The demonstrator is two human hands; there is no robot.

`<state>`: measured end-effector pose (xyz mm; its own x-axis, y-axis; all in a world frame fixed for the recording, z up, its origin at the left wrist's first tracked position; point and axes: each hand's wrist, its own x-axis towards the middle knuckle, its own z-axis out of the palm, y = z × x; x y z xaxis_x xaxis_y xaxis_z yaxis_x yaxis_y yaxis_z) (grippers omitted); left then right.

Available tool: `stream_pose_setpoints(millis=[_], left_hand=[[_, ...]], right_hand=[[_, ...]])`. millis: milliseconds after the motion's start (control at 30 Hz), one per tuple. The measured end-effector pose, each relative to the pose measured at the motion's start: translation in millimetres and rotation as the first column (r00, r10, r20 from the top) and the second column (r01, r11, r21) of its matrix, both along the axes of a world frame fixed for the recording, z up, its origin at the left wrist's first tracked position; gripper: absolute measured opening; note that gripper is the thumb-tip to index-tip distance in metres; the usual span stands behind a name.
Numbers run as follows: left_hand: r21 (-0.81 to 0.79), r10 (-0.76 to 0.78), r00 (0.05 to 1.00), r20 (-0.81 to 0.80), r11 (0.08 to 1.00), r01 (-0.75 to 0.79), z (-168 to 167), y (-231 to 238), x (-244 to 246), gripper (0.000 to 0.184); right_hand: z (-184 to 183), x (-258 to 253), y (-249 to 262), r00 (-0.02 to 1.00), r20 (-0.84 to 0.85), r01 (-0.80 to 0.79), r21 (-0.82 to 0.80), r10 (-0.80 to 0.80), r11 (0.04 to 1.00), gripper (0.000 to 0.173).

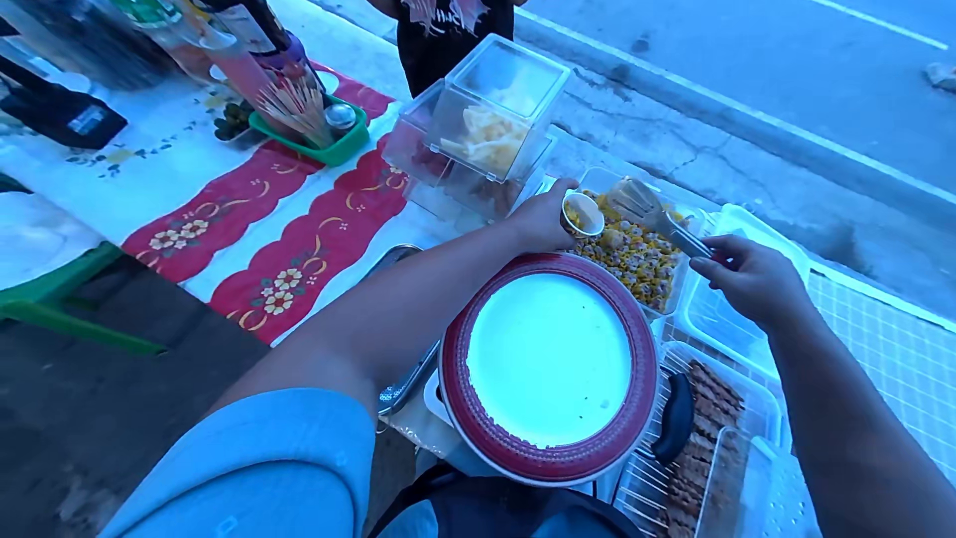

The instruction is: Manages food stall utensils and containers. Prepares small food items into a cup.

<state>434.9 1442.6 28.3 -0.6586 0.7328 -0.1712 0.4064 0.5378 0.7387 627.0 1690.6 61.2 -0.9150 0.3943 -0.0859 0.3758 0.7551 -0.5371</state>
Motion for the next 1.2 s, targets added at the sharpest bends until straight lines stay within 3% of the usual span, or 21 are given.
stream_pose_setpoints(millis=[167, 367, 533, 667, 933, 1033, 1200], left_hand=[[0.072, -0.030, 0.999, 0.014, 0.997, 0.029, 0.4, 0.3, -1.4, 0.098], [0.155, -0.063, 0.998, 0.018, 0.986, 0.060, -3.6, -2.8, -4.5, 0.097], [0.159, -0.065, 0.998, 0.010, 0.985, 0.062, -4.4, -4.1, -3.4, 0.096], [0.178, -0.042, 0.998, 0.044, 0.984, 0.033, -10.4, -4.0, -5.2, 0.094], [0.162, 0.057, 0.992, 0.116, 0.984, -0.075, -12.0, -7.8, -9.2, 0.097], [0.166, 0.058, 0.990, 0.128, 0.983, -0.079, -11.7, -8.4, -8.3, 0.097], [0.207, 0.087, 0.980, 0.180, 0.970, -0.124, -10.8, -8.7, -9.2, 0.096]], right_hand=[[28.5, -6.7, -20.9, 0.991, 0.075, -0.127, 0.295, 0.110, 0.947, 0.034], [40.7, -10.8, -11.2, 0.988, 0.023, -0.156, 0.248, 0.155, 0.956, 0.035], [38.9, -10.7, -22.5, 0.985, 0.028, -0.166, 0.373, 0.167, 0.913, 0.025], [40.9, -14.5, -6.2, 0.990, 0.076, -0.138, 0.299, 0.121, 0.944, 0.031], [-3.6, -38.8, 1.1, 0.912, 0.409, -0.134, 0.359, -0.027, 0.924, 0.042], [-22.3, -38.8, -3.5, 0.940, 0.340, -0.138, 0.420, -0.014, 0.897, 0.032], [-16.9, -28.7, -4.1, 0.960, 0.279, -0.099, 0.335, 0.002, 0.937, 0.030]])
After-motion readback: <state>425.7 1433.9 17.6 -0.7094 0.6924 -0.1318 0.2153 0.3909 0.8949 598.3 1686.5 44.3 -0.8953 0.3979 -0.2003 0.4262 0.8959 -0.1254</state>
